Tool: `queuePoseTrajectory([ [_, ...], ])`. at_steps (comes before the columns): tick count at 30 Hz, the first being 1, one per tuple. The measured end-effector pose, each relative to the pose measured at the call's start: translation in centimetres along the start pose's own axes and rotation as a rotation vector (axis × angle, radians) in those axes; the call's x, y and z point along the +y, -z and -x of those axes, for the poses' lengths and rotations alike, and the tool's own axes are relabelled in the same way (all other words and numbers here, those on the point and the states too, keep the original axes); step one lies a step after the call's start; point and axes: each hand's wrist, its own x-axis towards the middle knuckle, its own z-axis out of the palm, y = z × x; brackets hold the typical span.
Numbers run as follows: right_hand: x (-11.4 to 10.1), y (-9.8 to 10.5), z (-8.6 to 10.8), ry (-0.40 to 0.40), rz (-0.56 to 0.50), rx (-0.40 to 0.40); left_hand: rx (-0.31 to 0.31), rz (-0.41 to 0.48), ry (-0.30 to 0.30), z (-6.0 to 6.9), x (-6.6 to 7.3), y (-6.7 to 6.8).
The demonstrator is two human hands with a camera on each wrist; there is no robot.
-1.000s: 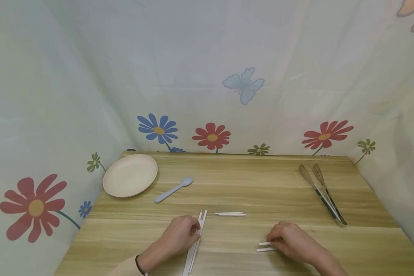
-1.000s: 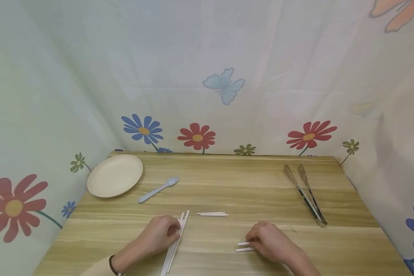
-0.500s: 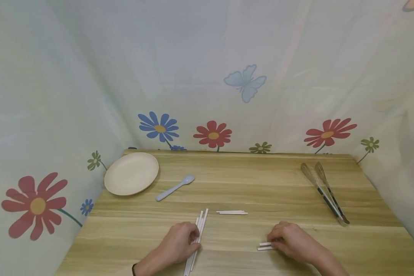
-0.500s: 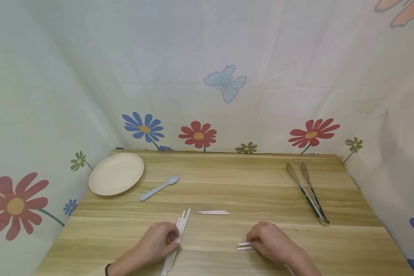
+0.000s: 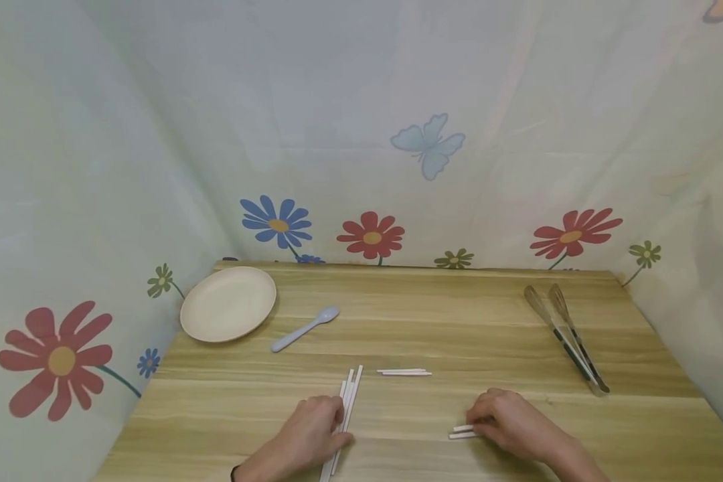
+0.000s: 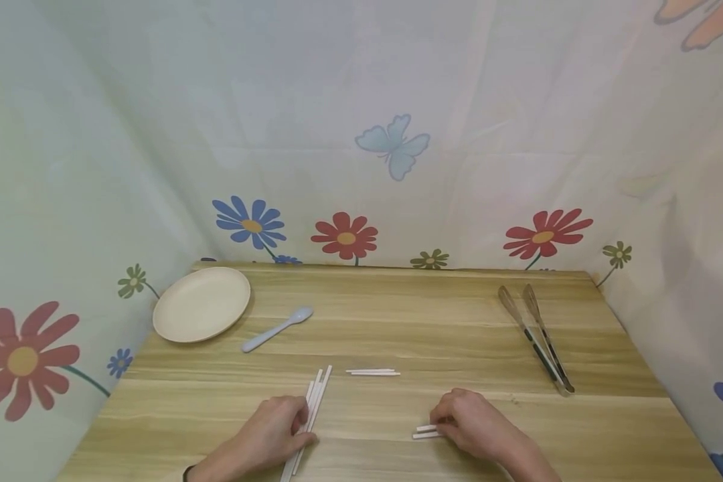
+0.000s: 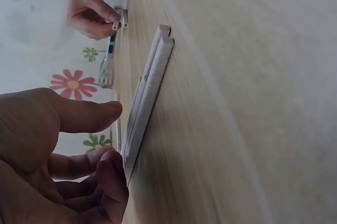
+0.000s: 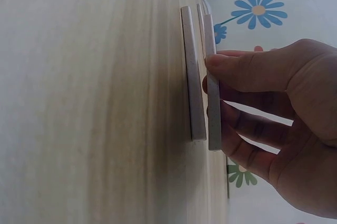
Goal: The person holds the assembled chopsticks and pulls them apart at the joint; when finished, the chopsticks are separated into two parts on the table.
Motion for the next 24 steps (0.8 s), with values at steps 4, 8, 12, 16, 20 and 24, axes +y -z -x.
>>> queuePoseTrajectory([
  [4,0.0,0.0,-0.1,-0.004,-0.017,-0.014,-0.014,-0.005,0.014,0.1,-0.2,-0.1],
  [8,0.0,-0.2,-0.1,0.002,-0.006,-0.006,-0.029,0.000,0.030,0.1,-0.2,-0.1],
  [12,0.1,-0.2,-0.1,-0.012,-0.003,-0.020,-0.048,0.002,0.059,0.2,-0.2,-0.1],
  [16,0.1,-0.2,0.0,-0.010,-0.018,-0.035,-0.061,0.012,0.072,0.4,-0.3,-0.4],
  [20,0.1,-0.3,-0.2,0.000,-0.018,-0.040,-0.040,0.009,0.065,0.6,-0.4,-0.8],
  [24,0.1,0.0,-0.4,-0.039,-0.022,-0.070,-0.042,0.037,0.055,0.6,-0.5,-1.1],
])
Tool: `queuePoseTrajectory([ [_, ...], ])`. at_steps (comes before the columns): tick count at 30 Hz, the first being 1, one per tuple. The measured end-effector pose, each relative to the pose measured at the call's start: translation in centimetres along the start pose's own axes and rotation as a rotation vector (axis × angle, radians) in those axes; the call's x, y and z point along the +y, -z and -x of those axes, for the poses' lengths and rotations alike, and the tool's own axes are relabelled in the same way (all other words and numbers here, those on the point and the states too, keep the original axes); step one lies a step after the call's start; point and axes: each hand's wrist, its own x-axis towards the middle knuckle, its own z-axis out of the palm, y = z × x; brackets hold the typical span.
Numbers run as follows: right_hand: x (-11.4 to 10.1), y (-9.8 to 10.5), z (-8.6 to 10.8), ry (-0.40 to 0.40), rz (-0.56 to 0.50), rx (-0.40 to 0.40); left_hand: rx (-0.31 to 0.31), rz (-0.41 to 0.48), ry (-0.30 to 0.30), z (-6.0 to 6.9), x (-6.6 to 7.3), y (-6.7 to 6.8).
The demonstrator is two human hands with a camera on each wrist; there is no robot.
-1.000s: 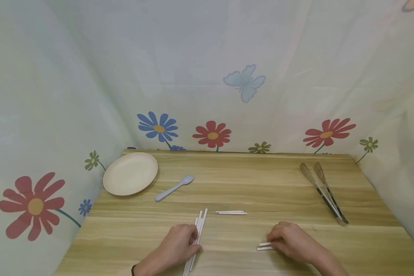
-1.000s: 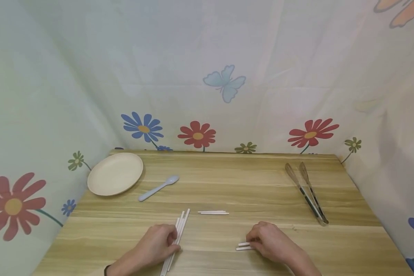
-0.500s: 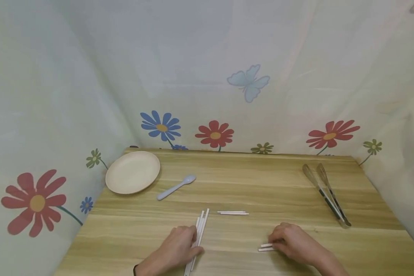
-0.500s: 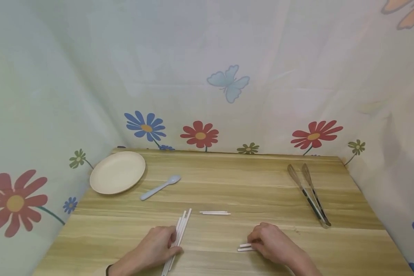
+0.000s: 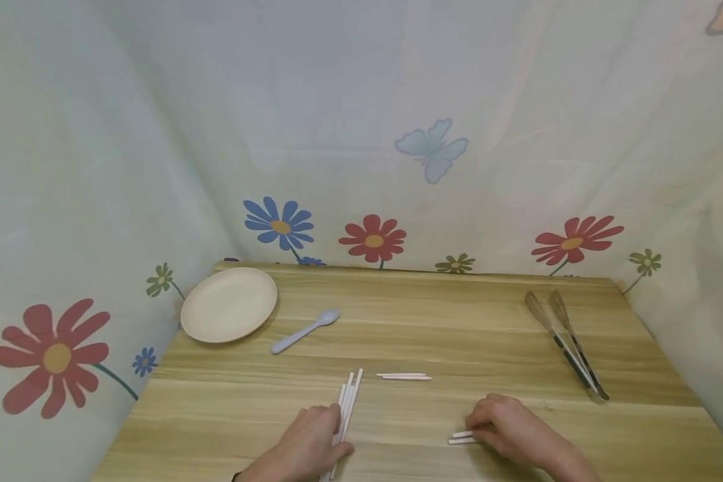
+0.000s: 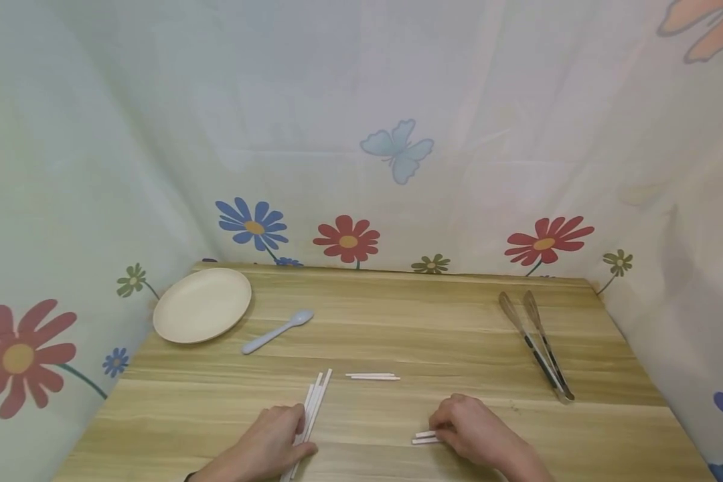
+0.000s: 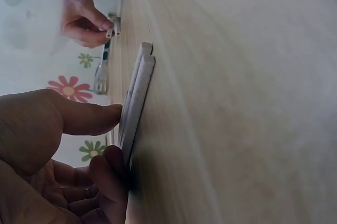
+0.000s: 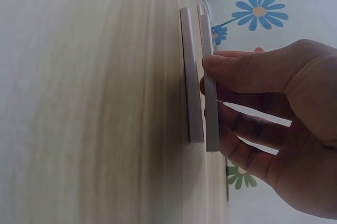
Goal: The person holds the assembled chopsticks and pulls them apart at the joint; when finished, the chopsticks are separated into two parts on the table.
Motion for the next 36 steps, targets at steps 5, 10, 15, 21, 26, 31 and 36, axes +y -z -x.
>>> queuePoseTrajectory([
  [5,-0.08,0.22,-0.10,-0.021,-0.013,-0.026,-0.024,0.026,0.009,-0.02,-0.01,0.01],
  [10,-0.09,0.35,-0.09,-0.022,-0.028,-0.037,-0.047,0.023,0.023,-0.11,0.04,0.17],
  [15,0.00,0.34,-0.07,-0.026,-0.027,-0.056,-0.054,0.011,0.028,-0.07,0.13,0.31],
  [21,0.09,0.17,-0.05,-0.014,-0.015,-0.046,-0.050,0.008,0.012,0.05,0.09,0.41],
  [26,-0.05,0.15,-0.04,-0.016,-0.022,-0.050,-0.052,0.017,0.001,0.16,0.12,0.50],
  [31,-0.07,0.01,0.05,-0.012,-0.033,-0.046,-0.051,0.026,-0.017,0.26,0.21,0.66],
  [36,0.04,-0.09,0.16,-0.003,-0.039,-0.034,-0.057,0.056,-0.014,0.31,0.35,0.83],
])
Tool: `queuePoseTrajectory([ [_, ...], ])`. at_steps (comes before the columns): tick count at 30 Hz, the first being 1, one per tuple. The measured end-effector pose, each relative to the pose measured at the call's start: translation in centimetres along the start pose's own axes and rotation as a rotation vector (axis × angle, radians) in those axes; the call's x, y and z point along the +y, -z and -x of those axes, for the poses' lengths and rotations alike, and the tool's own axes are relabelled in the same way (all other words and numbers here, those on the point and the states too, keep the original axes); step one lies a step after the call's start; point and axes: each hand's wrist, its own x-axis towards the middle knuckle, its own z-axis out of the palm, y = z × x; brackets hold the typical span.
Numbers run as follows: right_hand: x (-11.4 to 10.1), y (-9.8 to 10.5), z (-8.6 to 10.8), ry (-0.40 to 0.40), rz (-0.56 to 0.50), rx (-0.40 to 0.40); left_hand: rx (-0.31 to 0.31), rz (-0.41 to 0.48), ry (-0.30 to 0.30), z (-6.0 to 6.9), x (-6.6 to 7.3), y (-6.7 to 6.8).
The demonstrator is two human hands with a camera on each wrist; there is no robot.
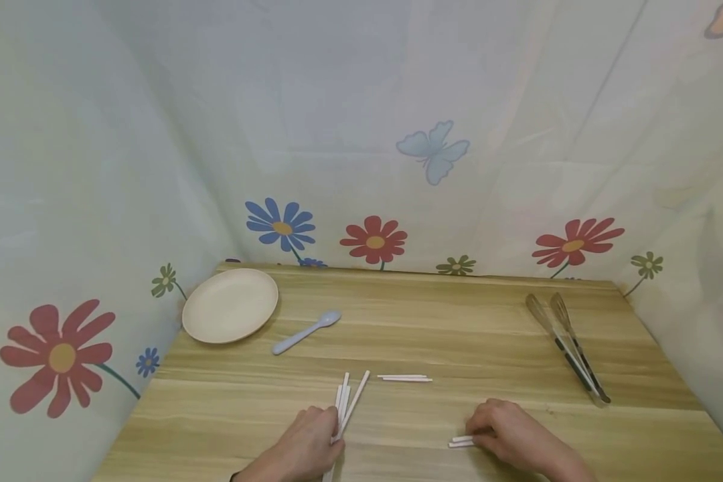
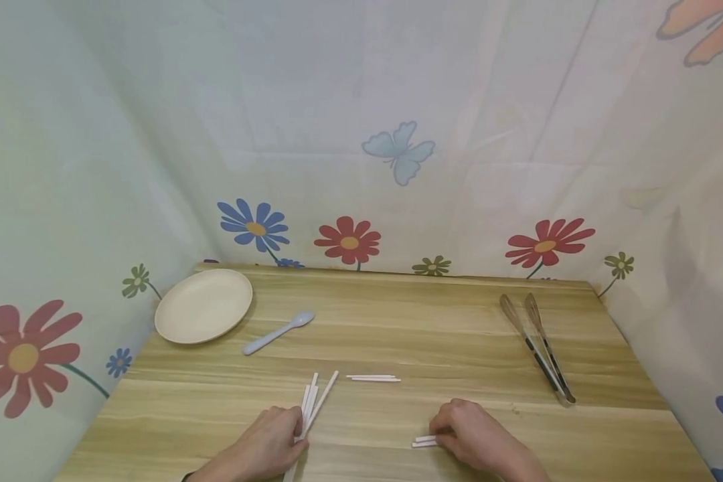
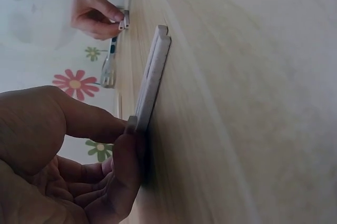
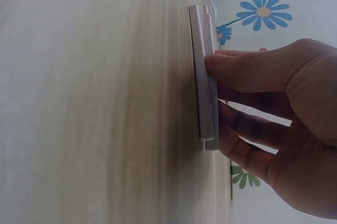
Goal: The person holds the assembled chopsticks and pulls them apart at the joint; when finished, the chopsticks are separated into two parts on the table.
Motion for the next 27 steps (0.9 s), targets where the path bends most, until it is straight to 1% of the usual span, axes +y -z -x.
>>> queuePoseTrajectory([
  [6,0.21,-0.05,0.03,0.018,-0.005,0.004,-0.007,-0.008,0.001,0.01,0.04,0.11],
  [9,0.25,-0.11,0.04,0.037,0.010,0.015,-0.010,-0.012,0.007,-0.02,0.07,0.13],
  [13,0.30,-0.17,0.05,0.072,0.050,0.032,-0.026,0.013,0.033,-0.05,0.16,0.17],
  [16,0.34,-0.16,0.08,0.089,0.071,0.033,-0.025,0.015,0.047,-0.06,0.25,0.21],
  [19,0.41,-0.11,0.09,0.099,0.070,0.029,-0.027,0.010,0.062,-0.07,0.37,0.30],
  [24,0.46,-0.05,0.12,0.121,0.059,0.036,-0.071,0.037,0.103,-0.15,0.47,0.50],
  [27,0.51,-0.08,0.10,0.140,0.068,0.045,-0.067,0.036,0.098,-0.21,0.47,0.71],
])
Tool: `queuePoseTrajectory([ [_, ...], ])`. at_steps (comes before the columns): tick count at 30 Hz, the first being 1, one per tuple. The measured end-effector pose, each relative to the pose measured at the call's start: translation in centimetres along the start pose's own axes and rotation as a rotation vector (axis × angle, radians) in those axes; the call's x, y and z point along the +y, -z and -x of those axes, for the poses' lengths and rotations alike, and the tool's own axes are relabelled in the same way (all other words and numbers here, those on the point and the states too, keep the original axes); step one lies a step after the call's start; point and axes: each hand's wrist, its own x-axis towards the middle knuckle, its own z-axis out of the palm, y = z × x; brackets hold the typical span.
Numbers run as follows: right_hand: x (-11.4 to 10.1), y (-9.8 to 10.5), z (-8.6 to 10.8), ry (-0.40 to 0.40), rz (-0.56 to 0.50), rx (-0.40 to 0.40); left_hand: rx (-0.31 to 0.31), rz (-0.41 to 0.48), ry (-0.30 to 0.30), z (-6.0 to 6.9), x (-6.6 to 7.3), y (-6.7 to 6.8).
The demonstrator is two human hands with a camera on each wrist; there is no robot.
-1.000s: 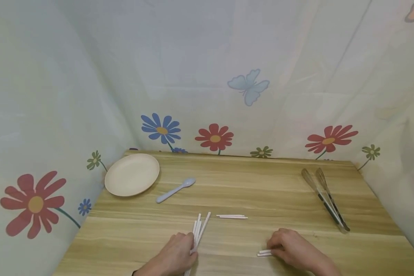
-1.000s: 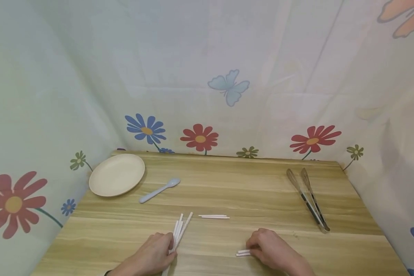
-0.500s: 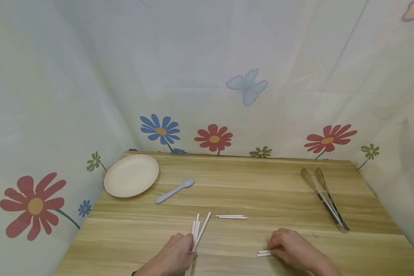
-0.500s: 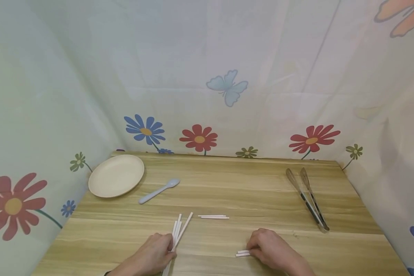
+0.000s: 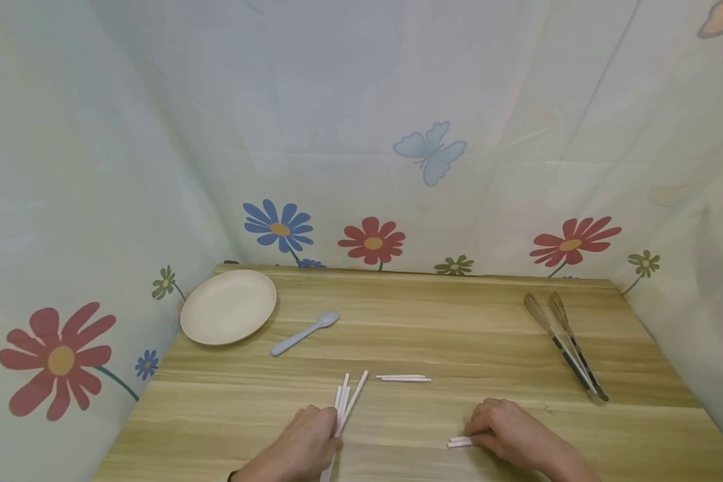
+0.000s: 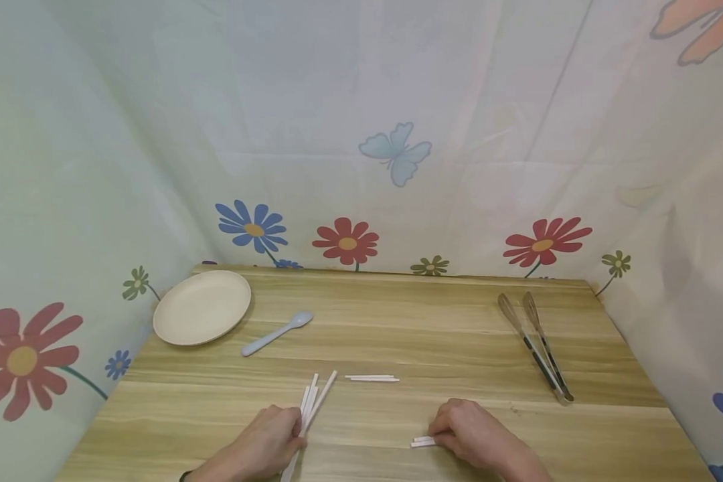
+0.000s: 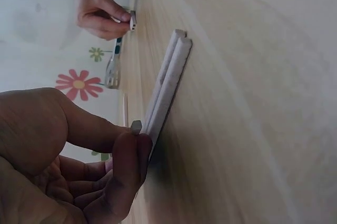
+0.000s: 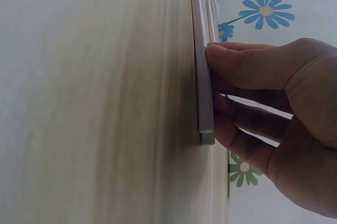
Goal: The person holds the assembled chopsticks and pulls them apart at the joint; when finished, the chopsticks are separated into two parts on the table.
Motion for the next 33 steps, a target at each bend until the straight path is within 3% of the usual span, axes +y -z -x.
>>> queuePoseTrajectory([
  [10,0.1,0.2,-0.2,-0.003,-0.003,-0.013,0.074,-0.045,-0.103,-0.5,-0.2,0.6],
  [16,-0.1,0.5,-0.3,-0.049,-0.025,-0.015,0.142,-0.081,-0.151,-0.8,-0.2,0.5],
  [20,-0.2,0.7,-0.7,-0.088,-0.011,-0.002,0.178,-0.099,-0.158,-1.0,0.1,0.5],
  [27,-0.4,1.2,-2.2,-0.078,0.042,0.085,0.185,-0.083,-0.144,-1.6,0.7,0.6],
  [33,-0.7,1.9,-3.9,-0.118,0.045,0.083,0.247,-0.098,-0.167,-2.3,1.0,0.6],
])
